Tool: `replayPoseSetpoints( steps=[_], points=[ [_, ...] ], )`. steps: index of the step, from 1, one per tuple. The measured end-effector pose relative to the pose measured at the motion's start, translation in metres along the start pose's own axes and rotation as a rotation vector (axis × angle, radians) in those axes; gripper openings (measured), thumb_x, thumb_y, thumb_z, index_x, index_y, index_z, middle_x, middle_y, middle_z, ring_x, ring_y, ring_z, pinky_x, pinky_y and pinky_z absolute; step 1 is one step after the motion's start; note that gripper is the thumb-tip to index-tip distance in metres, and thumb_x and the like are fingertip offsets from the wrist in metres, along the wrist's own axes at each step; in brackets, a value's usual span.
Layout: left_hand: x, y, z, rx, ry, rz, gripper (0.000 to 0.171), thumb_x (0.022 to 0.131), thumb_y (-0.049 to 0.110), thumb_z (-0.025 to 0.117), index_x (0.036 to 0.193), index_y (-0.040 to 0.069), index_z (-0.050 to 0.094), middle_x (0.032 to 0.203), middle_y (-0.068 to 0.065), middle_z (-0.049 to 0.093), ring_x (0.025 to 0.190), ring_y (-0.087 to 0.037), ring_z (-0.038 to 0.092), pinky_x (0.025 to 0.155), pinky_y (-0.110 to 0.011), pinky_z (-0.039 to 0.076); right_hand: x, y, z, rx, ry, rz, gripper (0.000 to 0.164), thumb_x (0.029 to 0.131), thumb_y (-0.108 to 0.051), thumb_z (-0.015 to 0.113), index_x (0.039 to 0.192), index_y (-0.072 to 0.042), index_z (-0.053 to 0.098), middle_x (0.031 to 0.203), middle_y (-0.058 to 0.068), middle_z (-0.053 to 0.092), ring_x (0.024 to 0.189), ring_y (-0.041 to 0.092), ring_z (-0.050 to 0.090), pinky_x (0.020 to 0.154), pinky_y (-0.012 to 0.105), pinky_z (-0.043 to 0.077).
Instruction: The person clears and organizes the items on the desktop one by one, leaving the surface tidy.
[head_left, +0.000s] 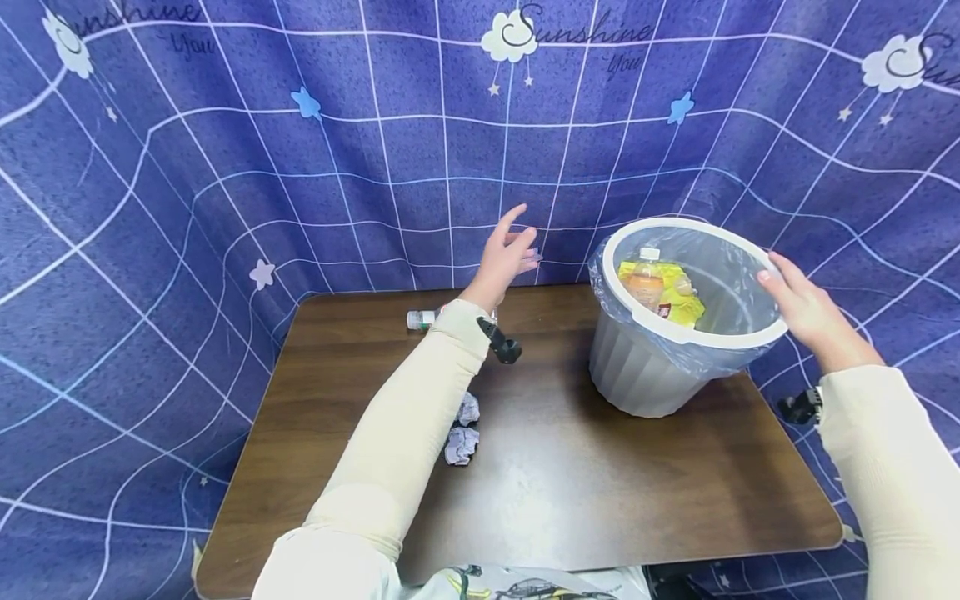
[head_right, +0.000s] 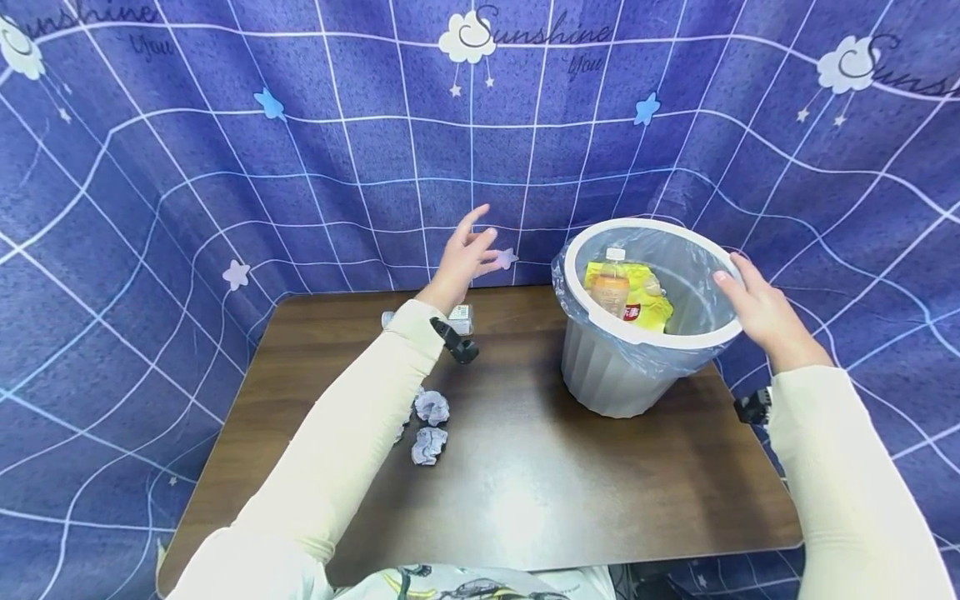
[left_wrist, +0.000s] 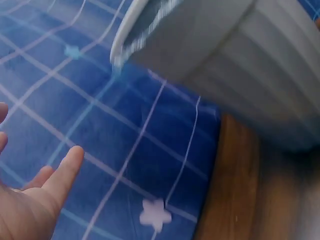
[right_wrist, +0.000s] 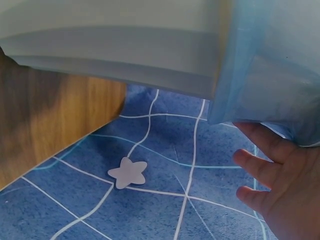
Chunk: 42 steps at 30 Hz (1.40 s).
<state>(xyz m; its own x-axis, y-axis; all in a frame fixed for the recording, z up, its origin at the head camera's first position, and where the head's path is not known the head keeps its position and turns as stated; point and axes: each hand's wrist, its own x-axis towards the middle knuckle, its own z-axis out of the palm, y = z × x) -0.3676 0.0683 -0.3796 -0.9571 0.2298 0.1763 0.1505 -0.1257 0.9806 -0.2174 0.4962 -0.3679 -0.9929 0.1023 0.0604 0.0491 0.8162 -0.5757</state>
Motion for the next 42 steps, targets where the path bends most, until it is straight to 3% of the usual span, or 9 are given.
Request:
replayPoseSetpoints(
  steps=[7,13,15,19,24,31,36,39,42],
  points=[
    [0.003,-0.029,-0.051,0.091,0.064,-0.041,0.05,0.103,0.024,0.06,0.151,0.026,0.046,0.126,-0.015,0.057,0.093,-0.022,0.061,0.09,-0.048,0.058,0.001,0.002,0.001,0.001,0.007,0.002,0.068,0.108,-0.047,0.025,0.162,-0.011,0.006,0.157,0.037,0.013,0.134,0.07,0.017,0.106,0.079,0.017],
    [0.001,-0.054,-0.088,0.184,0.149,-0.071,0.048,0.102,0.025,0.061,0.149,0.023,0.05,0.122,-0.012,0.058,0.092,-0.017,0.057,0.089,-0.045,0.058,0.0,0.002,0.001,0.009,0.002,0.004,0.068,0.108,-0.047,0.025,0.162,-0.011,0.006,0.158,0.037,0.012,0.134,0.07,0.016,0.107,0.079,0.015],
    [0.001,-0.064,-0.099,0.232,0.188,-0.071,0.048,0.101,0.024,0.063,0.148,0.021,0.051,0.124,-0.014,0.059,0.097,-0.021,0.058,0.092,-0.044,0.056,0.001,0.001,0.001,0.014,-0.001,-0.002,0.068,0.108,-0.047,0.025,0.162,-0.01,0.007,0.158,0.037,0.013,0.135,0.07,0.016,0.108,0.078,0.015],
    [0.001,-0.087,-0.12,0.389,0.221,-0.097,0.052,0.098,0.025,0.066,0.148,0.019,0.051,0.138,-0.016,0.055,0.125,-0.03,0.053,0.104,-0.043,0.046,0.002,-0.001,0.001,0.015,0.002,-0.006,0.068,0.108,-0.048,0.025,0.162,-0.01,0.007,0.158,0.036,0.014,0.135,0.069,0.018,0.108,0.077,0.016],
    [-0.003,-0.114,-0.142,0.592,0.157,-0.164,0.061,0.096,0.027,0.068,0.152,0.015,0.046,0.15,-0.02,0.047,0.141,-0.036,0.041,0.117,-0.047,0.032,0.001,0.001,0.0,0.018,0.005,-0.001,0.068,0.108,-0.047,0.025,0.162,-0.01,0.006,0.159,0.036,0.012,0.136,0.068,0.017,0.109,0.077,0.015],
    [-0.007,-0.157,-0.17,0.761,0.127,-0.169,0.073,0.09,0.026,0.073,0.155,0.014,0.04,0.155,-0.021,0.042,0.146,-0.043,0.03,0.121,-0.052,0.02,0.0,0.002,0.0,0.025,0.008,0.011,0.07,0.108,-0.05,0.026,0.163,-0.012,0.007,0.158,0.036,0.014,0.135,0.069,0.017,0.109,0.077,0.016],
    [-0.009,-0.172,-0.169,0.978,0.004,-0.169,0.084,0.085,0.034,0.074,0.158,0.022,0.034,0.159,-0.017,0.037,0.148,-0.049,0.018,0.118,-0.067,0.007,-0.001,0.004,-0.001,0.03,0.009,0.021,0.07,0.108,-0.05,0.026,0.163,-0.012,0.006,0.158,0.037,0.013,0.136,0.069,0.017,0.109,0.077,0.015],
    [-0.01,-0.176,-0.166,1.091,-0.083,-0.167,0.087,0.084,0.041,0.074,0.159,0.023,0.032,0.16,-0.02,0.035,0.147,-0.05,0.02,0.115,-0.071,0.009,0.0,0.004,-0.001,0.03,0.008,0.021,0.07,0.108,-0.051,0.025,0.163,-0.012,0.006,0.158,0.036,0.012,0.136,0.068,0.016,0.109,0.077,0.015],
    [-0.009,-0.175,-0.163,1.185,-0.143,-0.197,0.085,0.083,0.042,0.073,0.157,0.022,0.037,0.156,-0.021,0.039,0.144,-0.047,0.031,0.113,-0.069,0.015,0.001,0.004,0.0,0.032,0.005,0.017,0.07,0.108,-0.051,0.026,0.163,-0.012,0.006,0.159,0.036,0.011,0.136,0.068,0.016,0.109,0.077,0.015]
  ],
)
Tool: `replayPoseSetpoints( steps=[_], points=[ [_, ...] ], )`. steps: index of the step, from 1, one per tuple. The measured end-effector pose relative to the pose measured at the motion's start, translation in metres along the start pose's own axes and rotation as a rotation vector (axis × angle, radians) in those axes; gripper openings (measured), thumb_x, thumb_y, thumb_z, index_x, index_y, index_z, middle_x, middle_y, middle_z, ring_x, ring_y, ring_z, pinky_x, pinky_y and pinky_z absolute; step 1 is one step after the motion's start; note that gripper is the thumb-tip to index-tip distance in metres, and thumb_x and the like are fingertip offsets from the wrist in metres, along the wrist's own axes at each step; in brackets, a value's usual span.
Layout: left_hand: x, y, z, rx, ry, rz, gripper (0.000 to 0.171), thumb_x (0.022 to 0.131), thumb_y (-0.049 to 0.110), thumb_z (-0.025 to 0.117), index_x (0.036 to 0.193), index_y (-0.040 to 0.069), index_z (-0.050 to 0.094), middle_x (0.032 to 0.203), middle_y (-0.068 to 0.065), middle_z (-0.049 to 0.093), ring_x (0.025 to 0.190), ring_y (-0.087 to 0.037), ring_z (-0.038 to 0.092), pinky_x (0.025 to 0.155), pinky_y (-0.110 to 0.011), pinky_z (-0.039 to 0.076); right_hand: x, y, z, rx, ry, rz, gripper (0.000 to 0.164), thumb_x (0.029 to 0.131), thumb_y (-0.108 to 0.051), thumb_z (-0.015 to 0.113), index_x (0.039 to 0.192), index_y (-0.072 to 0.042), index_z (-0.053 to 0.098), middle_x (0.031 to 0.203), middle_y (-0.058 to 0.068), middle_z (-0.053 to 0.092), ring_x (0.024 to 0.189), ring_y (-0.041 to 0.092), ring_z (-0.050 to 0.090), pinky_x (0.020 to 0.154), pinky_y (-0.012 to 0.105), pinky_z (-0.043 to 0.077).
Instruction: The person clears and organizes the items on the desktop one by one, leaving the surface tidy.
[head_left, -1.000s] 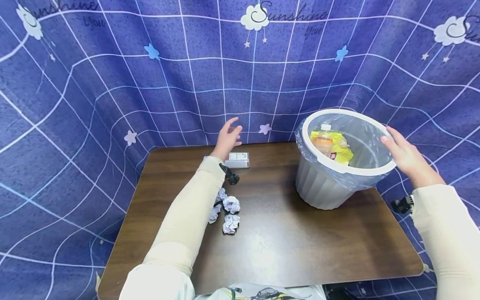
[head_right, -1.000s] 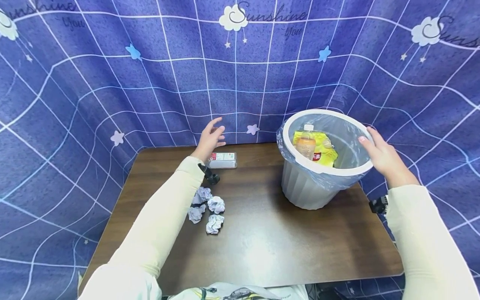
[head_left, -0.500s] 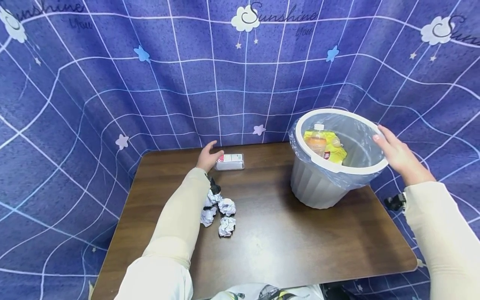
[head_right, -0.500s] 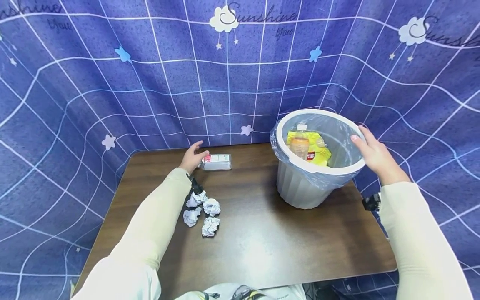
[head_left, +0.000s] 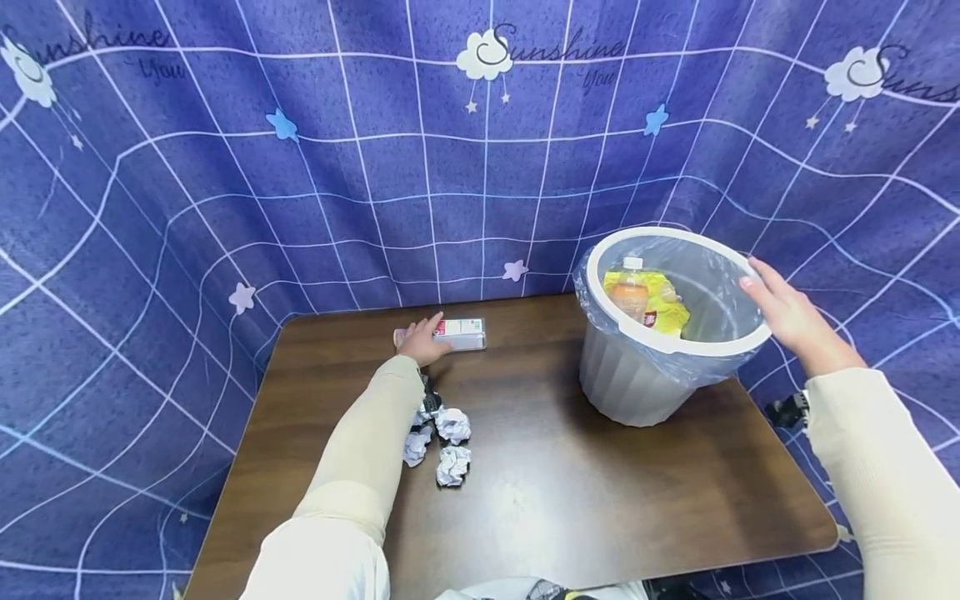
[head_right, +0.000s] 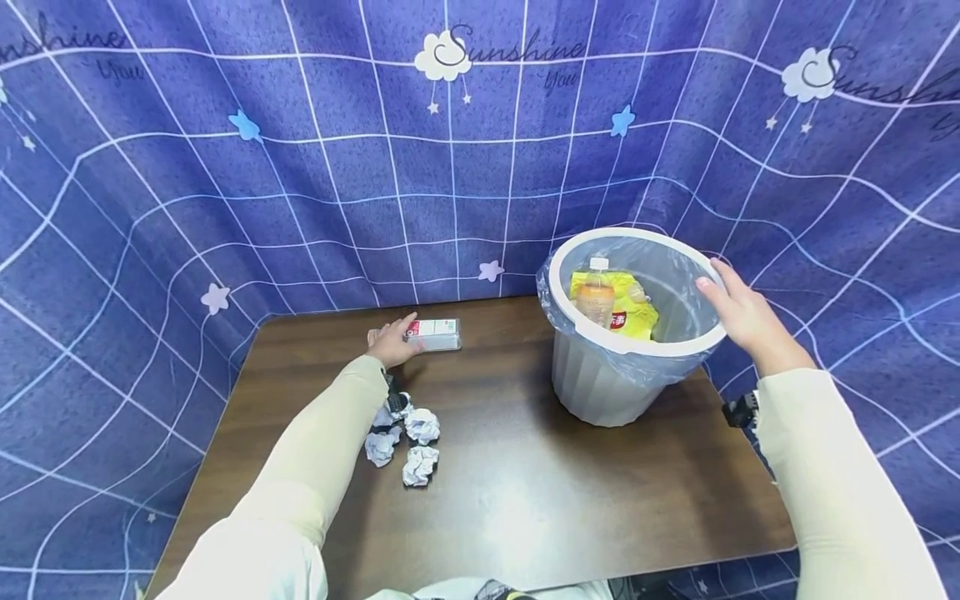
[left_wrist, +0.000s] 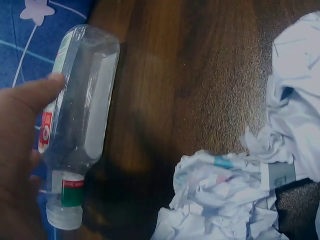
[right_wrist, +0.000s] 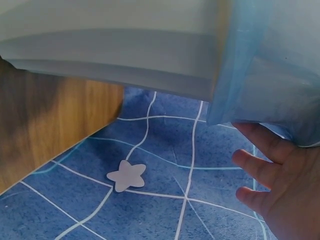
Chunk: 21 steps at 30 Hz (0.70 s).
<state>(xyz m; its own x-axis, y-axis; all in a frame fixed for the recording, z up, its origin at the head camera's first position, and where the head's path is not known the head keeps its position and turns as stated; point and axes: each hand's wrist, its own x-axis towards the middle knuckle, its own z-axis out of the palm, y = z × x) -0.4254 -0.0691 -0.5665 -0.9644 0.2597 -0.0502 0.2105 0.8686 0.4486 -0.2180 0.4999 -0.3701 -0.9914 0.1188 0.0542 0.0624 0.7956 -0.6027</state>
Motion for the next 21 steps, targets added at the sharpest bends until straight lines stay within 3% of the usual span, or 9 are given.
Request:
replayPoseSetpoints(
  steps=[4,7,11,17,21],
  points=[
    [-0.001,-0.001,0.005,0.122,-0.036,-0.014,0.075,0.084,0.04,0.072,0.152,0.026,0.043,0.147,-0.017,0.049,0.134,-0.041,0.045,0.113,-0.066,0.018,0.001,0.001,0.001,0.002,0.0,-0.009,0.07,0.108,-0.05,0.026,0.162,-0.011,0.007,0.159,0.035,0.012,0.137,0.068,0.016,0.109,0.077,0.015],
    [0.0,-0.003,0.011,0.16,-0.014,0.003,0.068,0.083,0.035,0.075,0.146,0.029,0.047,0.139,-0.016,0.053,0.128,-0.042,0.048,0.112,-0.065,0.021,0.001,0.001,0.0,-0.003,0.007,-0.014,0.07,0.108,-0.049,0.026,0.162,-0.01,0.007,0.159,0.035,0.013,0.136,0.068,0.017,0.109,0.077,0.015],
    [-0.002,-0.009,0.018,0.166,0.025,0.017,0.061,0.082,0.03,0.08,0.135,0.032,0.05,0.129,-0.015,0.057,0.119,-0.042,0.048,0.103,-0.06,0.034,0.002,0.0,-0.001,-0.007,0.002,-0.012,0.07,0.108,-0.049,0.026,0.163,-0.011,0.007,0.159,0.035,0.012,0.136,0.068,0.016,0.109,0.077,0.015],
    [-0.006,-0.013,0.02,0.114,0.038,0.039,0.055,0.081,0.03,0.082,0.128,0.031,0.052,0.121,-0.014,0.061,0.113,-0.04,0.049,0.094,-0.055,0.039,0.001,-0.001,0.0,-0.015,-0.006,0.002,0.07,0.108,-0.051,0.025,0.163,-0.012,0.006,0.159,0.036,0.012,0.136,0.069,0.016,0.108,0.077,0.016],
    [-0.012,-0.015,0.02,-0.017,0.028,0.06,0.059,0.079,0.031,0.084,0.13,0.023,0.055,0.119,-0.017,0.058,0.111,-0.039,0.056,0.095,-0.053,0.046,0.0,-0.001,0.0,-0.025,0.0,0.002,0.07,0.108,-0.051,0.025,0.162,-0.011,0.007,0.157,0.038,0.015,0.134,0.07,0.018,0.107,0.078,0.017]
  ],
)
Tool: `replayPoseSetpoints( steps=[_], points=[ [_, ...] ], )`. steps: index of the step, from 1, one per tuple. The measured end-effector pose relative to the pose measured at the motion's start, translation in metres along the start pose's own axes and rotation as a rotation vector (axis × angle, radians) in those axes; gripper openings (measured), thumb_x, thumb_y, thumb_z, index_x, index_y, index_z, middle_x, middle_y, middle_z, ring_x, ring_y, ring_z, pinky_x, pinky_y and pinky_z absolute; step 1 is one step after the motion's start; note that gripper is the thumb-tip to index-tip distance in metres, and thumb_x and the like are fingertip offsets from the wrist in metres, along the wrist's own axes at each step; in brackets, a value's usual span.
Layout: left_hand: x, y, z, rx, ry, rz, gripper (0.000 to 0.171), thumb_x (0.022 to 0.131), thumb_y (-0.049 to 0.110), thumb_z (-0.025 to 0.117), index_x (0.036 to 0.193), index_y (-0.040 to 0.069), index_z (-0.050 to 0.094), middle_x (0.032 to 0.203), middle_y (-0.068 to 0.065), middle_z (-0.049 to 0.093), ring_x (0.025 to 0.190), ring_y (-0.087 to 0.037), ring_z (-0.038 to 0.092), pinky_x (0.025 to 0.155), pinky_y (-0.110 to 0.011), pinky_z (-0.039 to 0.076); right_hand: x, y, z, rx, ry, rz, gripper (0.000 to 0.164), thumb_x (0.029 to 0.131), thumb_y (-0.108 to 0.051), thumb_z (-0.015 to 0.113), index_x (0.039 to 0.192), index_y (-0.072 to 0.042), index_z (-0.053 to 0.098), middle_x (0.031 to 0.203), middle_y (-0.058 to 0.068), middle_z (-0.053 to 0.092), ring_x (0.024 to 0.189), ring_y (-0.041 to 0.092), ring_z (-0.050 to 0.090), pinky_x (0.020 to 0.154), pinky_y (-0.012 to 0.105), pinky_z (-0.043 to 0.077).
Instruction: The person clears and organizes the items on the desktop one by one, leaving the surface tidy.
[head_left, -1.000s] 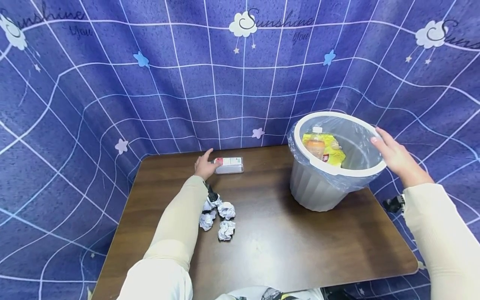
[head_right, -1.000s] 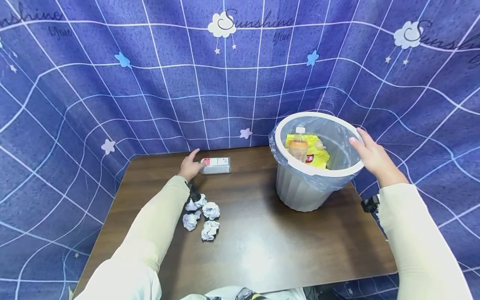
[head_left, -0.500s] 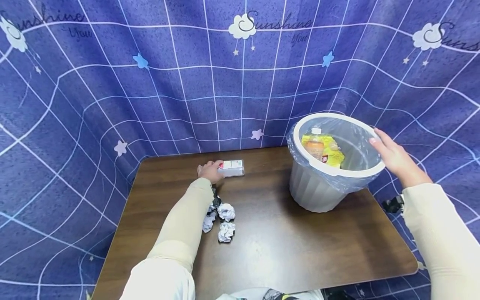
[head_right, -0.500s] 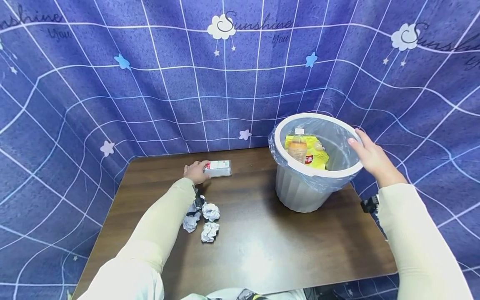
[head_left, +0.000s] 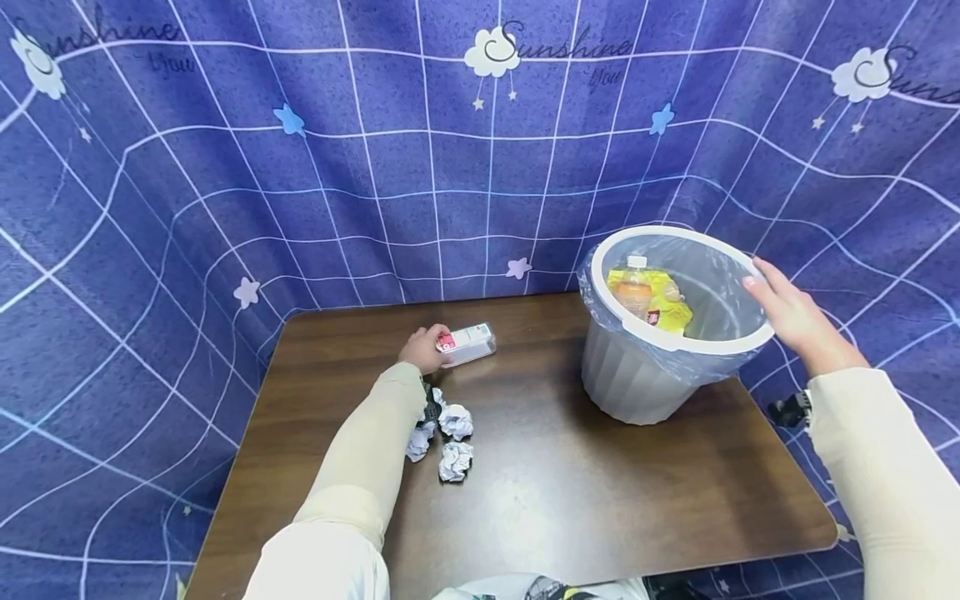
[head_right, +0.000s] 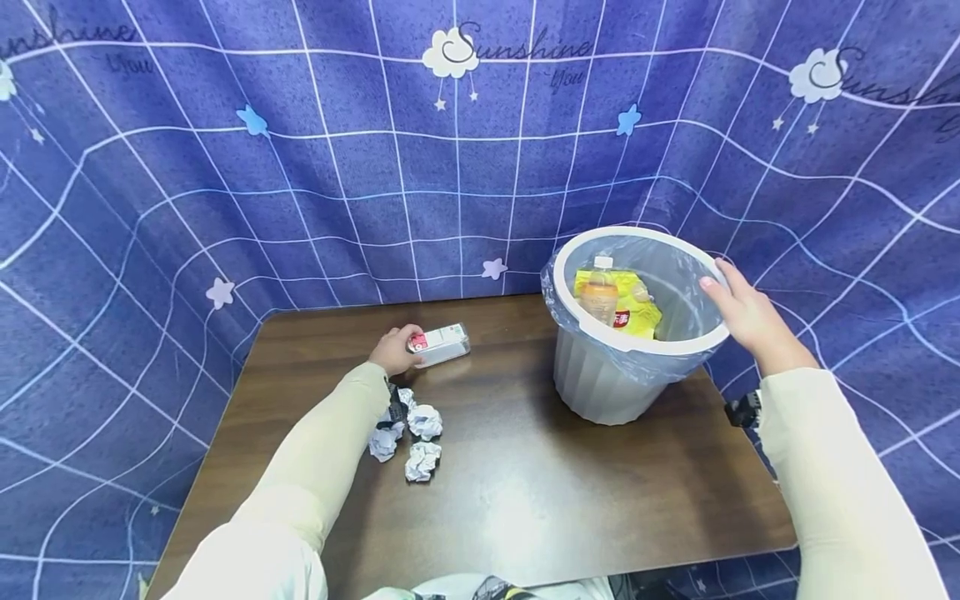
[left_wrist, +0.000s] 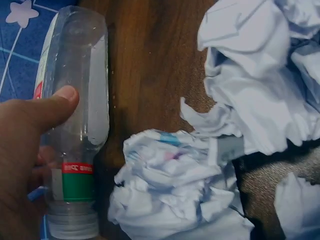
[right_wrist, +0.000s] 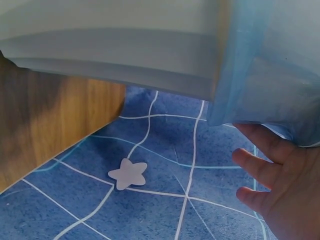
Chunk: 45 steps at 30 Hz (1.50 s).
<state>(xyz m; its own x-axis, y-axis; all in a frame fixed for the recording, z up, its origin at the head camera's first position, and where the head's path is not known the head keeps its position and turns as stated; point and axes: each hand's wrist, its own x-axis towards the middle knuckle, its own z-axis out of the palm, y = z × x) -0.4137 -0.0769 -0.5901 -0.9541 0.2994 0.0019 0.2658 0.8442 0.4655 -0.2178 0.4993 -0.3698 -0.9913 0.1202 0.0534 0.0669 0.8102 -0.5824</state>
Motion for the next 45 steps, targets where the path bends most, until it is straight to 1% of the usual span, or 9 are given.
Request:
replayPoseSetpoints(
  steps=[4,10,14,18,24,30,34,39,45],
  points=[
    [-0.006,-0.001,-0.003,-0.106,-0.005,-0.007,0.07,0.078,0.031,0.085,0.139,0.016,0.054,0.124,-0.019,0.055,0.109,-0.036,0.06,0.097,-0.049,0.049,0.0,0.0,0.0,0.001,0.003,-0.011,0.069,0.108,-0.049,0.025,0.162,-0.01,0.007,0.157,0.038,0.014,0.134,0.07,0.018,0.107,0.078,0.017],
    [-0.009,0.008,-0.017,-0.14,0.05,-0.013,0.07,0.077,0.033,0.085,0.138,0.013,0.058,0.121,-0.017,0.056,0.104,-0.033,0.06,0.097,-0.045,0.048,0.001,0.001,-0.001,0.012,0.0,-0.02,0.069,0.108,-0.048,0.025,0.162,-0.01,0.006,0.159,0.036,0.012,0.136,0.069,0.016,0.109,0.077,0.015],
    [-0.009,0.024,-0.034,-0.152,0.067,0.004,0.068,0.077,0.03,0.086,0.137,0.013,0.061,0.119,-0.016,0.056,0.105,-0.032,0.058,0.097,-0.044,0.047,0.001,0.001,0.0,0.012,-0.004,-0.015,0.069,0.108,-0.049,0.025,0.162,-0.01,0.006,0.159,0.036,0.011,0.136,0.069,0.015,0.109,0.077,0.015],
    [-0.007,0.042,-0.052,-0.153,0.082,0.043,0.068,0.077,0.029,0.086,0.138,0.014,0.06,0.119,-0.015,0.056,0.106,-0.032,0.057,0.098,-0.043,0.046,0.0,0.001,-0.001,0.016,-0.005,-0.013,0.069,0.108,-0.049,0.025,0.162,-0.01,0.005,0.159,0.036,0.011,0.136,0.069,0.015,0.108,0.078,0.014],
    [-0.004,0.062,-0.073,-0.139,0.101,0.09,0.071,0.076,0.032,0.086,0.14,0.019,0.059,0.116,-0.01,0.055,0.103,-0.027,0.056,0.095,-0.04,0.047,0.001,-0.001,0.0,0.018,-0.007,-0.022,0.07,0.108,-0.049,0.026,0.162,-0.01,0.005,0.159,0.036,0.01,0.137,0.068,0.014,0.108,0.079,0.014],
    [-0.003,0.083,-0.095,-0.07,0.118,0.137,0.071,0.077,0.041,0.085,0.142,0.025,0.059,0.115,-0.007,0.055,0.1,-0.024,0.056,0.091,-0.04,0.048,-0.001,0.0,0.0,0.022,-0.006,-0.016,0.07,0.108,-0.049,0.026,0.162,-0.011,0.005,0.159,0.036,0.01,0.136,0.069,0.014,0.107,0.079,0.014],
    [-0.003,0.097,-0.106,-0.036,0.131,0.164,0.071,0.078,0.047,0.084,0.142,0.028,0.058,0.112,-0.004,0.054,0.096,-0.023,0.056,0.086,-0.04,0.05,-0.001,0.001,-0.001,0.013,-0.01,-0.011,0.07,0.108,-0.05,0.025,0.162,-0.011,0.005,0.158,0.037,0.011,0.135,0.07,0.015,0.106,0.08,0.015],
    [-0.004,0.116,-0.12,-0.062,0.149,0.201,0.071,0.077,0.049,0.084,0.14,0.029,0.059,0.11,-0.001,0.052,0.092,-0.02,0.054,0.08,-0.038,0.049,-0.002,0.001,-0.001,0.018,-0.009,-0.017,0.07,0.108,-0.049,0.026,0.162,-0.01,0.005,0.158,0.038,0.011,0.134,0.07,0.016,0.106,0.08,0.016],
    [-0.004,0.134,-0.135,-0.073,0.162,0.252,0.072,0.076,0.049,0.085,0.14,0.028,0.06,0.111,0.0,0.054,0.091,-0.018,0.053,0.078,-0.036,0.048,-0.001,-0.001,0.0,0.016,-0.001,-0.017,0.068,0.109,-0.046,0.026,0.162,-0.009,0.005,0.157,0.038,0.012,0.134,0.07,0.017,0.106,0.079,0.016]
  ],
)
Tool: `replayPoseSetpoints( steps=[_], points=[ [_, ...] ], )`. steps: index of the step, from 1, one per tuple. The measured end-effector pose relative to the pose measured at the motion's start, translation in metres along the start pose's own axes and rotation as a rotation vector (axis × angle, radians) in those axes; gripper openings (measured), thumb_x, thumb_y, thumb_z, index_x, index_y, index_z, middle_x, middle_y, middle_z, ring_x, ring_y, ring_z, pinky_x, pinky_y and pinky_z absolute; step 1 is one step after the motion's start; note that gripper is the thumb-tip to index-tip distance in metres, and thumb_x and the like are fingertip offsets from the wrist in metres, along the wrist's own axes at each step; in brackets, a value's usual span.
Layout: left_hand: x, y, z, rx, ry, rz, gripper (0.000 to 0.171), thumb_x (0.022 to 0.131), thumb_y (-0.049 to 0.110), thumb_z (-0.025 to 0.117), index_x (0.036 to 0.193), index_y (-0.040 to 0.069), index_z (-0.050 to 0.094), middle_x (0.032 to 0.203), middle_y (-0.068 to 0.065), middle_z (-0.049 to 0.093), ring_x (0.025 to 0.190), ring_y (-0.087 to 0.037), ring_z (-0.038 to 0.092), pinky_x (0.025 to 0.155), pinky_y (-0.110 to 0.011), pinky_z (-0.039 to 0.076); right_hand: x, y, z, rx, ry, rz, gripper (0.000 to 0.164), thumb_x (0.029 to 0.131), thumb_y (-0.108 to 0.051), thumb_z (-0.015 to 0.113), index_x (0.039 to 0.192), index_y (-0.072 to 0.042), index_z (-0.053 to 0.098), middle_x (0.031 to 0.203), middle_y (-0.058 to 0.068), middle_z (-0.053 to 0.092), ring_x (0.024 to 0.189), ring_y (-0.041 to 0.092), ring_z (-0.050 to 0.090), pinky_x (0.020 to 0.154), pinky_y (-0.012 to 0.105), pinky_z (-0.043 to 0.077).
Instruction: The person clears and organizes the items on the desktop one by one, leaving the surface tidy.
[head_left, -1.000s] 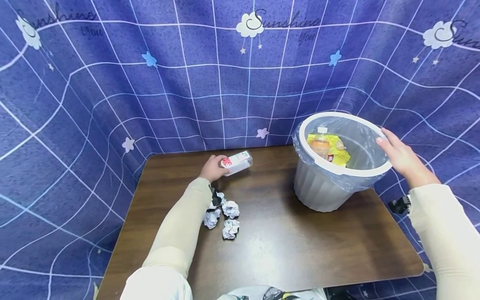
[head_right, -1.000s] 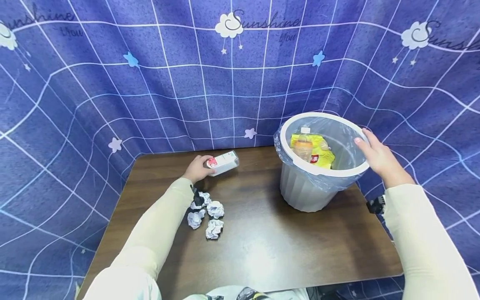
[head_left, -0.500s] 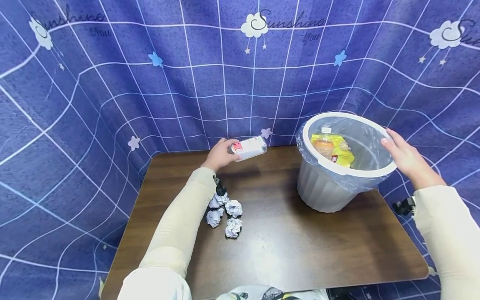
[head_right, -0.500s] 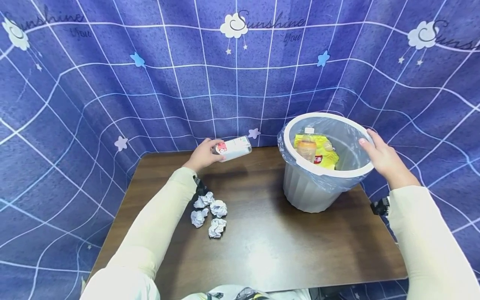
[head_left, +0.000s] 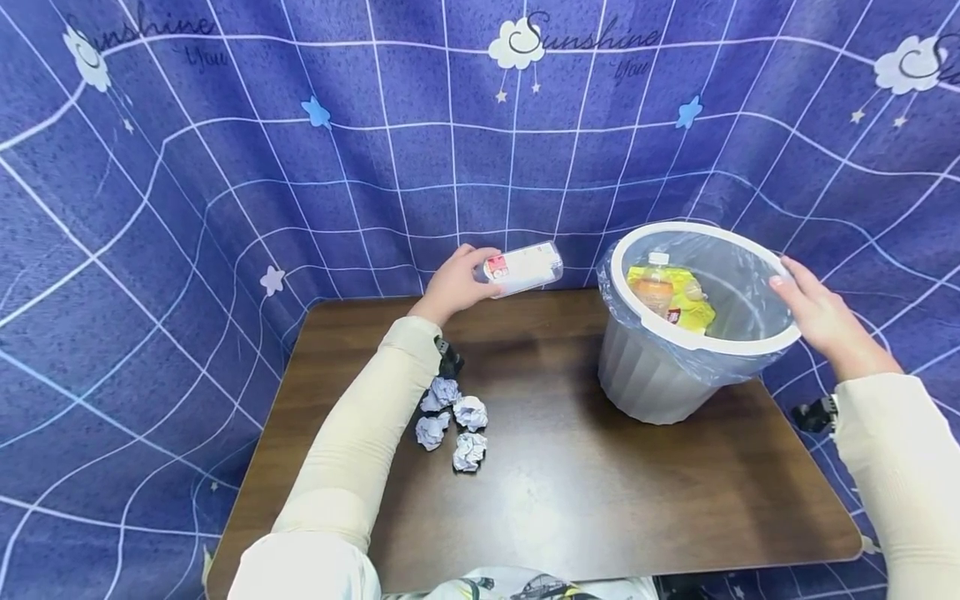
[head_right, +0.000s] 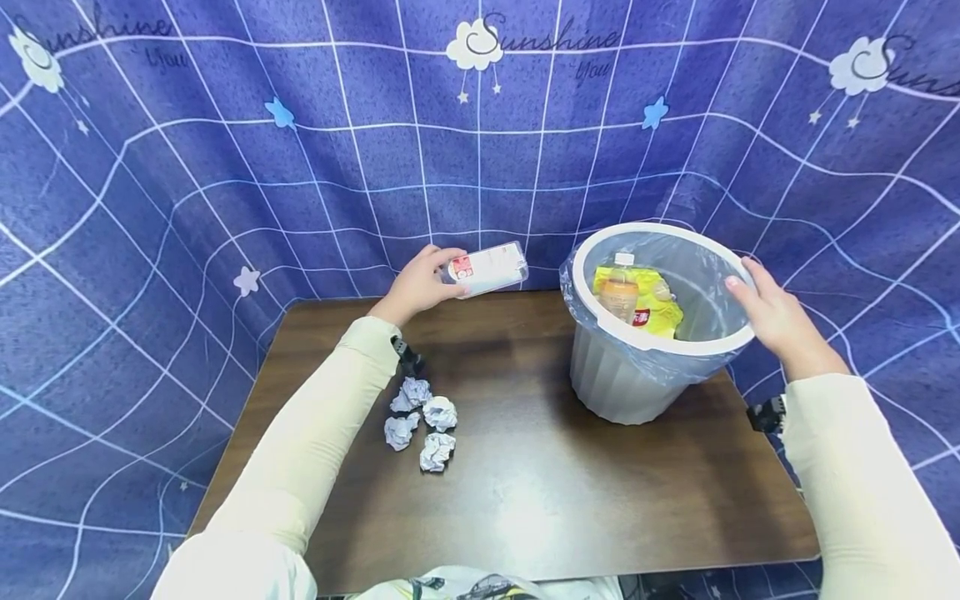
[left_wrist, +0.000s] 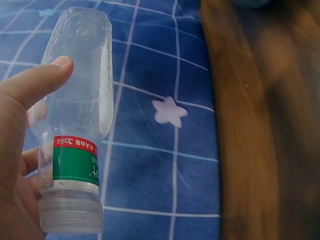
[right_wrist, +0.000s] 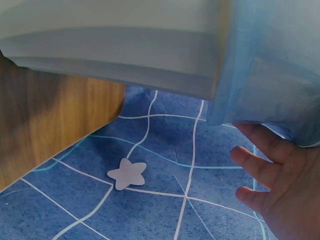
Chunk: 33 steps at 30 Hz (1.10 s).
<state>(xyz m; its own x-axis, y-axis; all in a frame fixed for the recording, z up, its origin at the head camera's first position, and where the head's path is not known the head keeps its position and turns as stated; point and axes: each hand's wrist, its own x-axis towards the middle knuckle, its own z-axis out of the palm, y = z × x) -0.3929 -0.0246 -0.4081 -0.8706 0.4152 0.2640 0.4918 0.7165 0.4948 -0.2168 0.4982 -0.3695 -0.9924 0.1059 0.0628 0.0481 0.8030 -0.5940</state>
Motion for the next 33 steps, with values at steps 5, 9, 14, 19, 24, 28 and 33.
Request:
replayPoseSetpoints(
  steps=[5,9,14,19,24,28,33],
  points=[
    [0.004,0.021,-0.012,-0.031,0.006,0.028,0.074,0.076,0.049,0.086,0.142,0.028,0.059,0.116,0.0,0.054,0.095,-0.017,0.053,0.08,-0.036,0.048,0.0,0.0,-0.002,-0.006,0.003,-0.005,0.068,0.109,-0.045,0.025,0.162,-0.008,0.006,0.157,0.039,0.012,0.133,0.071,0.017,0.106,0.079,0.016],
    [0.01,0.043,-0.02,-0.05,0.021,0.054,0.076,0.077,0.049,0.085,0.144,0.028,0.057,0.119,0.001,0.055,0.098,-0.016,0.052,0.082,-0.035,0.048,0.0,0.002,-0.003,-0.004,-0.001,-0.006,0.068,0.108,-0.047,0.025,0.162,-0.01,0.005,0.158,0.038,0.011,0.135,0.07,0.015,0.107,0.079,0.015],
    [0.019,0.073,-0.025,-0.052,0.013,0.073,0.077,0.078,0.05,0.084,0.147,0.032,0.054,0.123,0.003,0.055,0.099,-0.015,0.053,0.082,-0.034,0.048,-0.001,0.002,-0.003,0.008,0.0,-0.009,0.068,0.108,-0.047,0.026,0.162,-0.012,0.005,0.158,0.037,0.011,0.135,0.07,0.015,0.108,0.078,0.014],
    [0.023,0.1,-0.024,-0.065,-0.004,0.084,0.078,0.079,0.052,0.083,0.148,0.035,0.052,0.125,0.005,0.054,0.099,-0.014,0.052,0.083,-0.032,0.047,-0.002,0.001,-0.002,0.008,0.004,-0.008,0.068,0.108,-0.047,0.026,0.162,-0.011,0.006,0.158,0.037,0.012,0.135,0.07,0.016,0.108,0.078,0.015],
    [0.026,0.12,-0.023,-0.057,0.001,0.105,0.078,0.078,0.053,0.084,0.148,0.035,0.052,0.123,0.006,0.054,0.097,-0.012,0.051,0.079,-0.03,0.046,0.0,0.0,0.0,-0.006,0.006,0.0,0.067,0.108,-0.046,0.025,0.162,-0.01,0.007,0.157,0.038,0.014,0.133,0.071,0.018,0.106,0.079,0.017],
    [0.027,0.132,-0.022,-0.048,0.004,0.129,0.077,0.079,0.054,0.083,0.147,0.035,0.053,0.124,0.006,0.055,0.099,-0.01,0.051,0.081,-0.028,0.046,0.001,-0.001,0.0,-0.008,0.006,-0.003,0.067,0.109,-0.045,0.024,0.162,-0.009,0.007,0.155,0.039,0.016,0.131,0.072,0.019,0.106,0.079,0.017],
    [0.028,0.147,-0.019,-0.005,-0.01,0.158,0.075,0.08,0.057,0.08,0.147,0.037,0.052,0.128,0.007,0.056,0.1,-0.009,0.053,0.083,-0.027,0.047,0.0,-0.001,0.0,0.001,0.004,0.0,0.067,0.108,-0.047,0.025,0.162,-0.01,0.007,0.156,0.039,0.015,0.132,0.071,0.019,0.106,0.079,0.017]
  ],
)
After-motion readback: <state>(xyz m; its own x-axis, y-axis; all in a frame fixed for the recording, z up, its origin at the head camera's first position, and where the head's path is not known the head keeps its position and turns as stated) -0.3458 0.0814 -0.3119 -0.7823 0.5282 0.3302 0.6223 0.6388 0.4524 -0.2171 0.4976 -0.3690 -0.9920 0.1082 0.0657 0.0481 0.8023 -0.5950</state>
